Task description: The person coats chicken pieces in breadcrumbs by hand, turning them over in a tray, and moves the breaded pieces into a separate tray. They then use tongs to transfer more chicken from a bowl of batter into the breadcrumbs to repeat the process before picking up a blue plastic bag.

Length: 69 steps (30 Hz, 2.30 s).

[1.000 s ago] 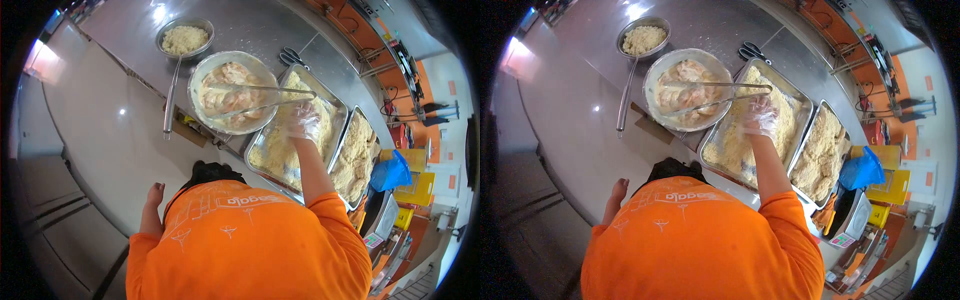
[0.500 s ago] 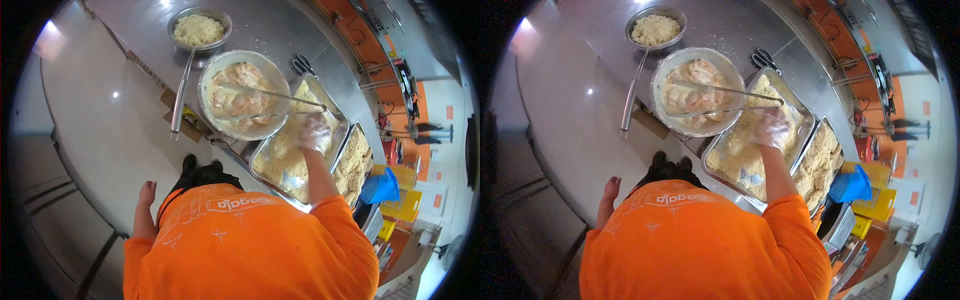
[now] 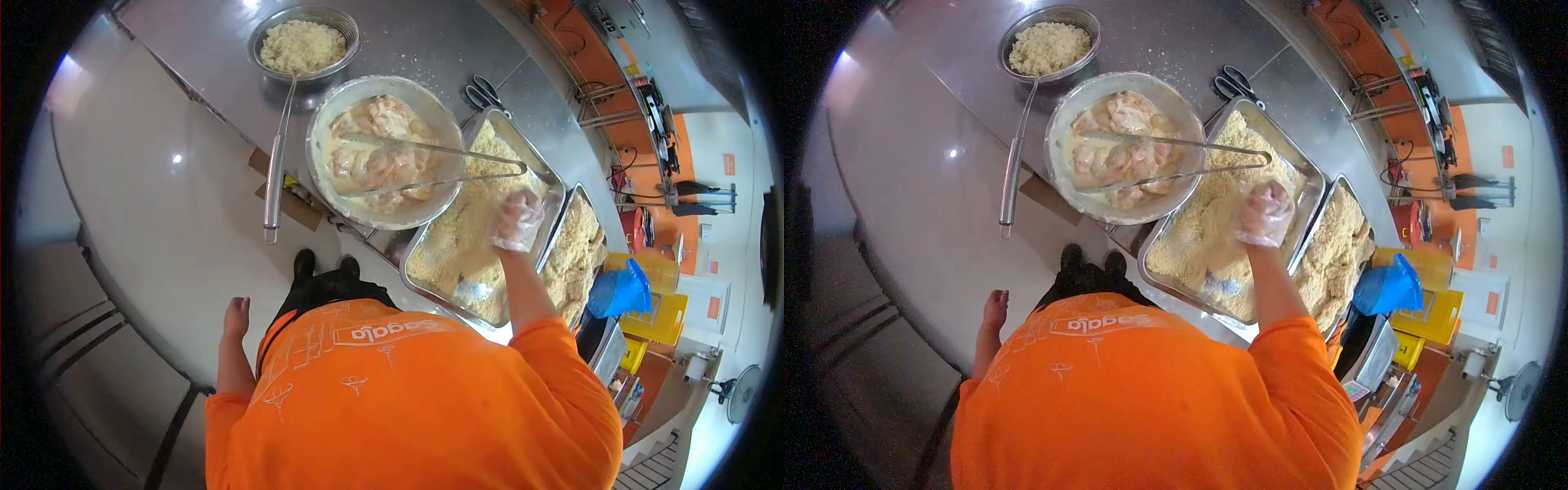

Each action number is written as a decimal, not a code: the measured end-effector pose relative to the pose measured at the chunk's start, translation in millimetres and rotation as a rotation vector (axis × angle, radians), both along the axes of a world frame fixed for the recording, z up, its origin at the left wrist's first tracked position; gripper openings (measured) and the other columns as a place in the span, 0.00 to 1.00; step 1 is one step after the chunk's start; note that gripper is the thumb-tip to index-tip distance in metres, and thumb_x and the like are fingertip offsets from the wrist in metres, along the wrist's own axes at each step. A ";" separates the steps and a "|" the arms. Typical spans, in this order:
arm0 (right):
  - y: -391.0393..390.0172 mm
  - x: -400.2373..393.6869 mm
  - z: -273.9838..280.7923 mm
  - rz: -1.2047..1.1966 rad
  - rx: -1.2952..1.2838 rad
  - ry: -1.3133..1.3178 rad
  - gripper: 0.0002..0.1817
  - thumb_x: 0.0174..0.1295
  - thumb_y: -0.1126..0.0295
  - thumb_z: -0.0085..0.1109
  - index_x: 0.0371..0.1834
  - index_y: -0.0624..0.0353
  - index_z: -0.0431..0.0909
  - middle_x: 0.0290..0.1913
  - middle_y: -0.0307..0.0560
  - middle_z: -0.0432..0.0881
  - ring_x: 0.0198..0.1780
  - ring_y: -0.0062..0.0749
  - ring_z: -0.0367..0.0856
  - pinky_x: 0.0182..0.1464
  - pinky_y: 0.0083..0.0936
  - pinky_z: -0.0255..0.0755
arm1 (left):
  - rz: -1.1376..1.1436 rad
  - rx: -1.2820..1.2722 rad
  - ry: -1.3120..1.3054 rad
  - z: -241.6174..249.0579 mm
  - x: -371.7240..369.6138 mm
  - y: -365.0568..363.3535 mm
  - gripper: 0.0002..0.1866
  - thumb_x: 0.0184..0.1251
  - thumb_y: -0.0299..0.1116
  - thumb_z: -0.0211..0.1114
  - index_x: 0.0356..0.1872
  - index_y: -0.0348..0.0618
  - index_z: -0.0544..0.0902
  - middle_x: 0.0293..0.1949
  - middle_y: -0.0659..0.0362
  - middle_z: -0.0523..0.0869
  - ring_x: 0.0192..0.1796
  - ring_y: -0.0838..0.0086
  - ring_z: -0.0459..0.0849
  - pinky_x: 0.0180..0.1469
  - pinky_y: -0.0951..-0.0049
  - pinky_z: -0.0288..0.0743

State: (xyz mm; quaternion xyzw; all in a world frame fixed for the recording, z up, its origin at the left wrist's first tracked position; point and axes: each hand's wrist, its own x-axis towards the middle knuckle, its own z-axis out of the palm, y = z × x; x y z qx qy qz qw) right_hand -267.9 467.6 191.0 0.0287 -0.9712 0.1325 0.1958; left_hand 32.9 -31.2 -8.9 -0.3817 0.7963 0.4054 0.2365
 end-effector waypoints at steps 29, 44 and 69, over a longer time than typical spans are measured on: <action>14.0 23.2 -16.1 0.338 0.370 -0.147 0.09 0.39 0.63 0.52 0.26 0.49 0.73 0.38 0.39 0.73 0.42 0.35 0.70 0.41 0.39 0.60 | -0.024 -0.012 -0.112 -10.5 1.9 25.4 0.19 0.61 0.42 0.50 0.39 0.34 0.74 0.38 0.46 0.79 0.44 0.57 0.76 0.46 0.66 0.68; -50.2 -9.2 17.0 0.176 0.379 -0.537 0.17 0.48 0.59 0.47 0.39 0.53 0.73 0.44 0.49 0.74 0.48 0.42 0.71 0.51 0.43 0.57 | 0.112 0.070 -0.021 -16.6 9.7 39.6 0.19 0.62 0.42 0.49 0.42 0.32 0.72 0.42 0.45 0.77 0.47 0.58 0.75 0.49 0.66 0.66; -19.9 94.5 20.9 1.023 -0.228 -0.711 0.18 0.61 0.58 0.37 0.53 0.48 0.65 0.58 0.45 0.64 0.56 0.39 0.65 0.56 0.39 0.61 | -0.210 -0.082 0.030 -16.2 5.6 -11.9 0.19 0.61 0.43 0.51 0.37 0.33 0.74 0.34 0.47 0.79 0.39 0.58 0.77 0.42 0.65 0.69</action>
